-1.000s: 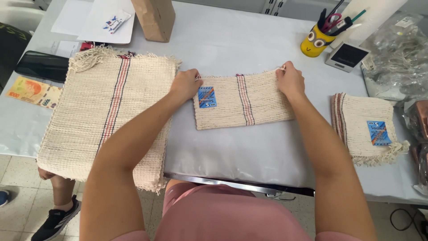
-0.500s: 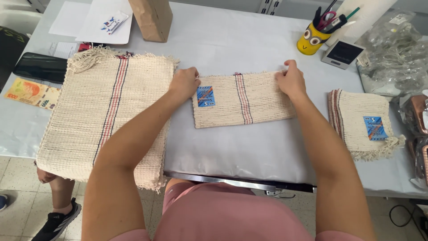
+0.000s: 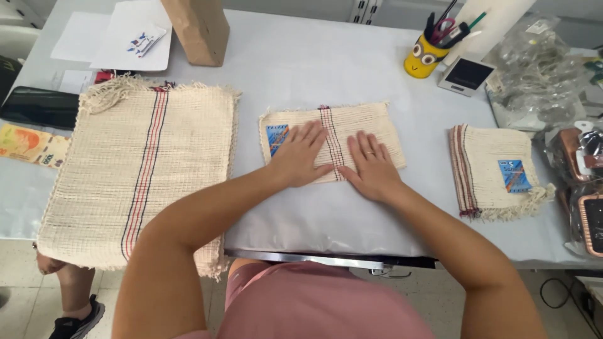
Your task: Folding and stacking small woven rugs on a white counter
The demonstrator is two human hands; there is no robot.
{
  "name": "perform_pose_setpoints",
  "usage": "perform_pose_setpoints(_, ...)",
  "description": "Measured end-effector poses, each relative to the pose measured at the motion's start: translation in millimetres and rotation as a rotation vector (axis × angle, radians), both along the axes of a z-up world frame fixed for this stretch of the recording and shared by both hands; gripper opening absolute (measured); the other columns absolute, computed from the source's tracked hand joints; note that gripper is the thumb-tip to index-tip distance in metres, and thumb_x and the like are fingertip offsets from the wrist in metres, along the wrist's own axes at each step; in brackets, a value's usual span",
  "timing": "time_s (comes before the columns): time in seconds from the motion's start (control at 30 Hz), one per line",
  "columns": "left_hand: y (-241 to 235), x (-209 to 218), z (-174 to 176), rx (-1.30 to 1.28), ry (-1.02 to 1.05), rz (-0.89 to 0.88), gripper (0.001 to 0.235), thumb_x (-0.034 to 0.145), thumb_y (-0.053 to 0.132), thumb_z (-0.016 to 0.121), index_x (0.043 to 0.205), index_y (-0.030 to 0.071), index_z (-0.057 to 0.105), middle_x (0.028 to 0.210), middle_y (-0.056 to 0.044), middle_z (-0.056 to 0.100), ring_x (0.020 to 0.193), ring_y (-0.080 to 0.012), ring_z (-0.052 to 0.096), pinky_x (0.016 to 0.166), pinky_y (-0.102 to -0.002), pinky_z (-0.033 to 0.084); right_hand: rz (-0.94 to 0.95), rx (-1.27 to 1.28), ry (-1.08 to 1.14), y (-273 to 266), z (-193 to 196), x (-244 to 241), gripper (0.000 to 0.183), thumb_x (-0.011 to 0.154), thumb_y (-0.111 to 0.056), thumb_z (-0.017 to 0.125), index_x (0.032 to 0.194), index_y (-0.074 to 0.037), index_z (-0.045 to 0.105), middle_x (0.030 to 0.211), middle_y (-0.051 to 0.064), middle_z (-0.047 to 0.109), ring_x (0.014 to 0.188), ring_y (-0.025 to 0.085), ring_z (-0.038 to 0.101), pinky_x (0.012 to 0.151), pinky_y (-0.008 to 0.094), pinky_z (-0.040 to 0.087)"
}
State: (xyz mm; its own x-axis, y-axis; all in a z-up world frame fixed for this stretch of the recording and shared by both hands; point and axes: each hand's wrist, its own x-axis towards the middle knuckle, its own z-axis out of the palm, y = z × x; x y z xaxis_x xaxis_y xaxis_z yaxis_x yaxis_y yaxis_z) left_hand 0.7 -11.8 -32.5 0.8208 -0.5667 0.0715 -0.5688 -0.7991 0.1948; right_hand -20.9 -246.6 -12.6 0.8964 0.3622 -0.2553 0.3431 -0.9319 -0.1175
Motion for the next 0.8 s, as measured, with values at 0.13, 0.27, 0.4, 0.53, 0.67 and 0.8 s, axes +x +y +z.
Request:
perform_pose_setpoints(0.13, 12.6, -11.9, 19.4, 0.170, 0.076, 0.085, 0.104, 0.093, 0.084, 0.028, 0.163, 0.007, 0.024, 0.166, -0.029, 0.024, 0.156, -0.0424, 0.018, 0.125, -0.057, 0.006, -0.115, -0.044, 0.073, -13.0, 22.8, -10.5, 0.096, 0.101, -0.074, 0.024, 0.165, -0.004, 0.011, 0.171, 0.025, 0.006, 0.158, 0.041, 0.004, 0.129, 0.053, 0.007)
perform_pose_setpoints(0.27, 15.1, -17.1, 31.6, 0.280, 0.073, 0.125, 0.104, 0.094, 0.083, 0.027, 0.161, 0.004, 0.028, 0.164, -0.031, 0.028, 0.155, -0.0442, 0.020, 0.124, -0.056, 0.006, -0.104, -0.201, -0.164, -34.0, -10.1, 17.0, 0.088, 0.099, -0.075, 0.027, 0.150, -0.004, 0.038, 0.157, 0.020, 0.038, 0.151, 0.039, 0.030, 0.122, 0.050, 0.028)
perform_pose_setpoints(0.4, -1.9, -9.7, 31.6, 0.099, 0.128, -0.150, 0.069, 0.108, 0.049, 0.025, 0.164, 0.011, 0.022, 0.170, -0.016, 0.022, 0.157, -0.0343, 0.022, 0.124, -0.055, 0.014, 0.271, 0.209, -0.263, -10.7, -35.3, 56.2, 0.054, 0.107, -0.041, 0.043, 0.153, -0.013, 0.046, 0.158, 0.017, 0.047, 0.146, 0.042, 0.041, 0.116, 0.057, 0.036)
perform_pose_setpoints(0.53, 24.7, -21.7, 23.5, 0.181, 0.179, -0.131, 0.081, 0.104, 0.064, 0.025, 0.165, 0.011, 0.015, 0.171, -0.017, 0.018, 0.158, -0.0323, 0.017, 0.126, -0.055, 0.012, 0.117, 0.017, -0.122, -21.5, -22.8, 32.7, 0.082, 0.103, -0.069, 0.025, 0.165, -0.016, 0.022, 0.171, 0.016, 0.019, 0.156, 0.042, 0.016, 0.126, 0.057, 0.016)
perform_pose_setpoints(0.67, 71.4, -29.6, 26.6, 0.205, 0.014, -0.191, 0.065, 0.104, 0.054, 0.038, 0.154, 0.014, 0.040, 0.158, -0.013, 0.043, 0.151, -0.0273, 0.034, 0.123, -0.053, 0.020, 0.012, -0.051, -0.288, -54.2, -26.2, 30.0, 0.075, 0.104, -0.061, 0.035, 0.160, -0.011, 0.033, 0.165, 0.020, 0.031, 0.154, 0.043, 0.025, 0.124, 0.058, 0.020)
perform_pose_setpoints(0.8, 126.6, 26.8, 8.8, 0.206, -0.498, -0.178, 0.037, 0.098, 0.017, 0.058, 0.135, 0.019, 0.065, 0.139, -0.009, 0.067, 0.130, -0.0289, 0.062, 0.105, -0.053, 0.046, 0.416, 0.325, -0.657, -28.0, -84.2, 35.8, 0.034, 0.097, -0.043, 0.064, 0.122, -0.021, 0.068, 0.119, 0.003, 0.070, 0.114, 0.028, 0.067, 0.102, 0.046, 0.051)
